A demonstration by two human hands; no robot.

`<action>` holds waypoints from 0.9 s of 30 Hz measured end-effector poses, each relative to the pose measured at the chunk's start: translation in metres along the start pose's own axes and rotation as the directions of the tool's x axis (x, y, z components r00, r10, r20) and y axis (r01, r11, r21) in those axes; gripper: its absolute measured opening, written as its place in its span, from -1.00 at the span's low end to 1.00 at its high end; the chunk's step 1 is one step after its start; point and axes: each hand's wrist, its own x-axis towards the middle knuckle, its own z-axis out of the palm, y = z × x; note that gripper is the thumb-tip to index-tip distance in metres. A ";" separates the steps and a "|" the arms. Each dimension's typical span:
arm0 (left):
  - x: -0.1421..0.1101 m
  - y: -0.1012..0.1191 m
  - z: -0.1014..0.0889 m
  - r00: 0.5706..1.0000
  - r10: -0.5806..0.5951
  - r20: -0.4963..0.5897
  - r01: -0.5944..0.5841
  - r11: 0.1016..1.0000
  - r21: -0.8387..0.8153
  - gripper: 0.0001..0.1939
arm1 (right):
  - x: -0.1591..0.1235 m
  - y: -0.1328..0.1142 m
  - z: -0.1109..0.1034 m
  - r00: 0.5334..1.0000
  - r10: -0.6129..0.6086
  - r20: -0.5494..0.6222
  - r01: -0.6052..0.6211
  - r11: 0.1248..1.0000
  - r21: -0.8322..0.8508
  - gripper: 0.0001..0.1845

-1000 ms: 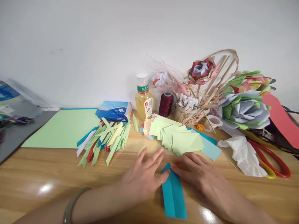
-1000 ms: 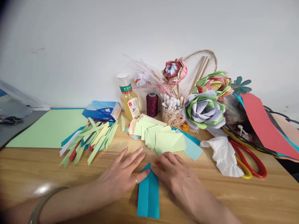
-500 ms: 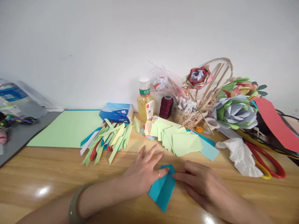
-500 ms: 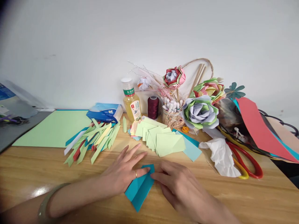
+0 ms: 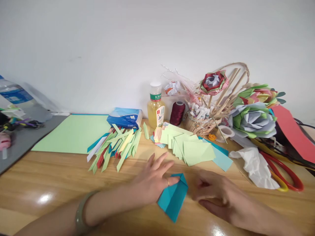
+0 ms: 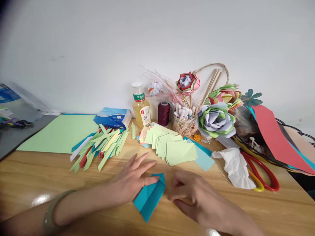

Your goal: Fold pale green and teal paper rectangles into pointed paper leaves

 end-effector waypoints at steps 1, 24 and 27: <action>0.001 -0.002 0.002 1.000 -0.005 0.004 0.005 1.000 -0.011 -0.57 | 0.002 -0.001 0.004 1.000 0.011 0.027 -0.012 0.999 0.030 -0.86; 0.002 -0.001 -0.001 0.864 0.190 -0.465 -0.199 0.979 0.030 -0.73 | 0.008 0.013 0.027 0.964 -0.131 -0.231 -0.017 0.838 -0.545 -0.55; 0.002 0.000 -0.002 0.859 0.188 -0.476 -0.188 0.981 0.049 -0.71 | 0.008 0.013 0.026 0.958 -0.146 -0.248 -0.016 0.834 -0.552 -0.55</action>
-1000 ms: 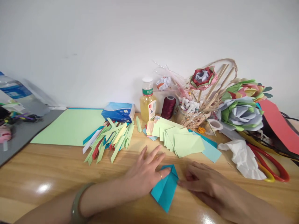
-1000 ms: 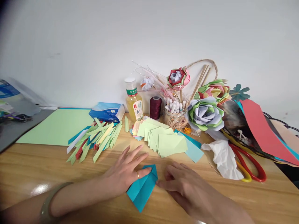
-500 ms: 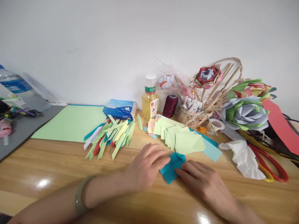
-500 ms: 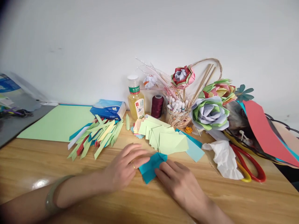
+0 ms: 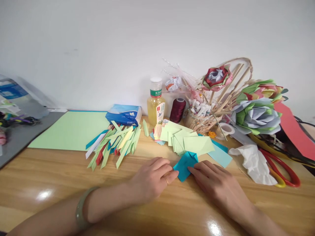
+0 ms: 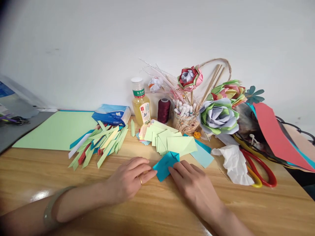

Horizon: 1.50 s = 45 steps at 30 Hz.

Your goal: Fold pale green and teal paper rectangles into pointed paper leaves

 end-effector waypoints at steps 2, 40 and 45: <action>-0.001 0.000 0.001 0.999 -0.014 0.043 0.012 0.999 0.033 -0.71 | 0.000 0.001 0.000 1.000 0.003 -0.006 -0.003 1.000 0.007 -0.58; 0.000 0.009 0.007 0.988 0.027 0.154 -0.047 0.990 0.132 -0.75 | 0.015 0.000 0.012 0.937 0.242 0.252 -0.327 0.865 0.382 -0.79; 0.000 0.010 0.009 0.970 -0.074 0.231 0.055 0.995 0.085 -0.73 | 0.019 0.000 0.015 0.934 0.254 0.252 -0.328 0.890 0.318 -0.79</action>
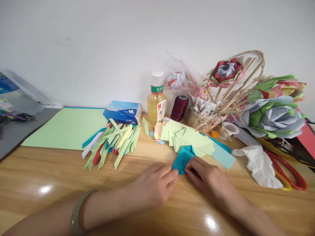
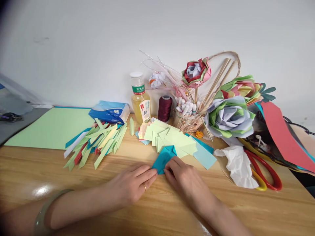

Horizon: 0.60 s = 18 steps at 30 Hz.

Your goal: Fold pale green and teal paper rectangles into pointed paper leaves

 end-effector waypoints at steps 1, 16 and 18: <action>-0.001 0.000 0.000 1.000 0.007 0.020 -0.007 1.000 0.002 -0.73 | 0.000 0.000 0.000 1.000 0.005 0.003 -0.005 1.000 -0.014 -0.79; 0.003 -0.001 0.008 0.999 -0.038 0.029 0.037 0.999 0.021 -0.75 | 0.001 0.003 0.005 0.995 0.052 0.083 -0.051 0.999 -0.007 -0.83; 0.002 0.000 0.010 0.999 -0.045 0.025 0.044 0.998 0.035 -0.78 | 0.000 0.003 0.005 0.996 0.051 0.076 -0.051 0.999 -0.001 -0.82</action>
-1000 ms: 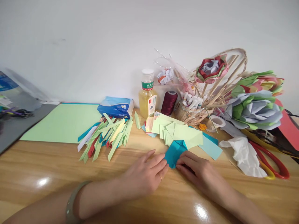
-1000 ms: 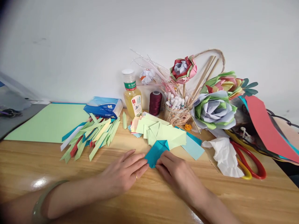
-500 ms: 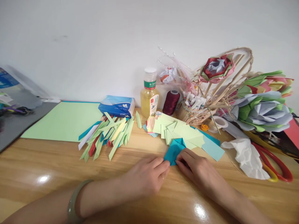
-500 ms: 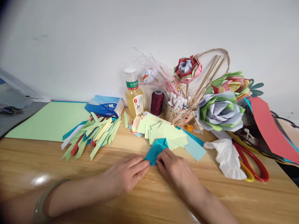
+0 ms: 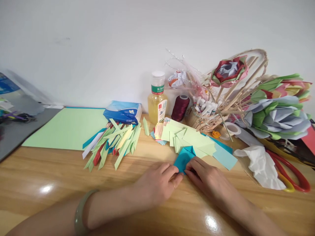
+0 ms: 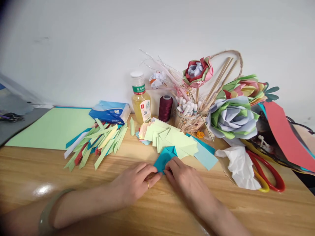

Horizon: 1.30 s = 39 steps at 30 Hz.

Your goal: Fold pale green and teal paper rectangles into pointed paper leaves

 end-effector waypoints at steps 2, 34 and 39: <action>-0.001 0.000 0.001 1.000 0.005 -0.001 -0.005 1.000 0.013 -0.78 | -0.001 0.000 0.001 1.000 0.005 0.000 -0.005 1.000 -0.001 -0.82; 0.000 0.002 -0.010 0.996 0.038 0.078 -0.040 0.999 0.029 -0.75 | 0.001 -0.002 0.002 1.000 0.025 -0.017 -0.027 0.997 -0.068 -0.86; 0.001 0.002 -0.013 0.990 0.049 0.129 -0.053 0.998 0.025 -0.73 | 0.001 -0.004 0.002 0.999 0.011 -0.045 -0.014 0.996 -0.083 -0.86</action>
